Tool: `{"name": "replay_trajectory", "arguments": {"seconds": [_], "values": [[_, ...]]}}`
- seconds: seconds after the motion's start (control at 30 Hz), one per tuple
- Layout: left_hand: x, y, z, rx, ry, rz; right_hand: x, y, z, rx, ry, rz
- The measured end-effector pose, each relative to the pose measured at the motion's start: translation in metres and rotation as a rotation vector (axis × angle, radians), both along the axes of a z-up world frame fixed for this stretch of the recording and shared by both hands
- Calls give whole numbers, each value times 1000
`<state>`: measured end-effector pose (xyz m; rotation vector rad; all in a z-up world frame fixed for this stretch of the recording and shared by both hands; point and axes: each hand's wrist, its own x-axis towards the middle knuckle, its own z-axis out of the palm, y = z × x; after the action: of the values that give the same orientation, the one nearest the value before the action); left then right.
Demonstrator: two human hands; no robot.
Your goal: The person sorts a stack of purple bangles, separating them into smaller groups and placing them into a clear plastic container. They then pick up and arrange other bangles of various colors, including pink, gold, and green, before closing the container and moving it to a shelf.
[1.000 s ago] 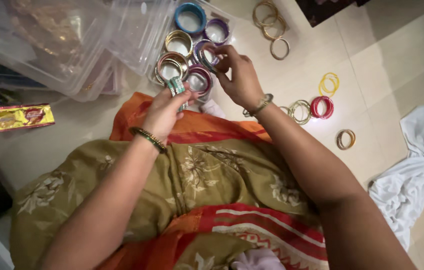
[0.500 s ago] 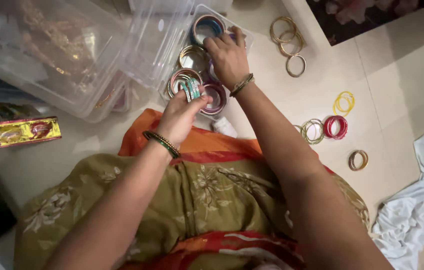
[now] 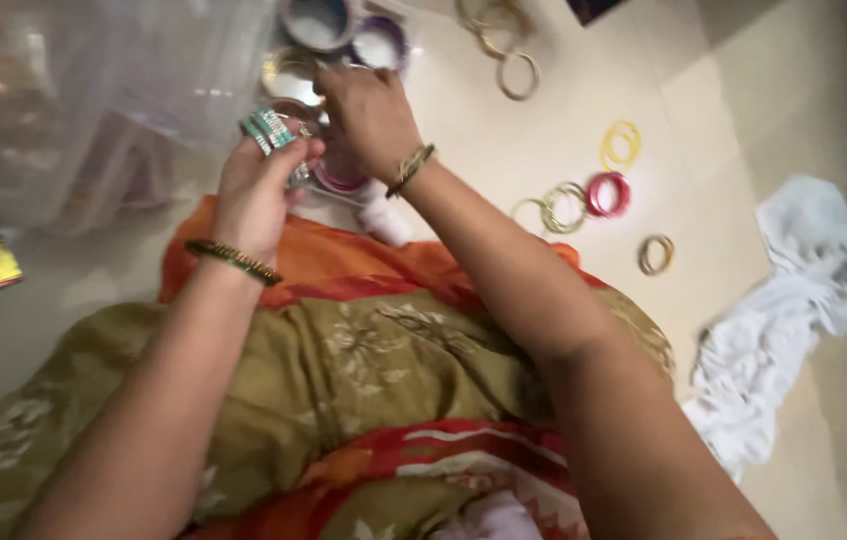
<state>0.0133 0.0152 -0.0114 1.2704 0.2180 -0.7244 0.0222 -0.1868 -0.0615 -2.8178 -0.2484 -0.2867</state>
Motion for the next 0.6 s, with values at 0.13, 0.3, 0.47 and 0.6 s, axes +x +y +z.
{"name": "replay_trajectory", "arguments": {"seconds": [0.13, 0.3, 0.47, 0.6], "values": [[-31, -14, 2, -17, -70, -224, -23, -103, 30, -41, 132, 21], [-54, -43, 0, -92, -82, -361, -128, -210, 54, -234, 775, -402], [-77, -62, -10, -64, -46, -388, -198, -218, 23, -188, 962, -619], [-85, -67, -17, -73, -31, -410, -195, -227, -8, -246, 864, -518]]}}
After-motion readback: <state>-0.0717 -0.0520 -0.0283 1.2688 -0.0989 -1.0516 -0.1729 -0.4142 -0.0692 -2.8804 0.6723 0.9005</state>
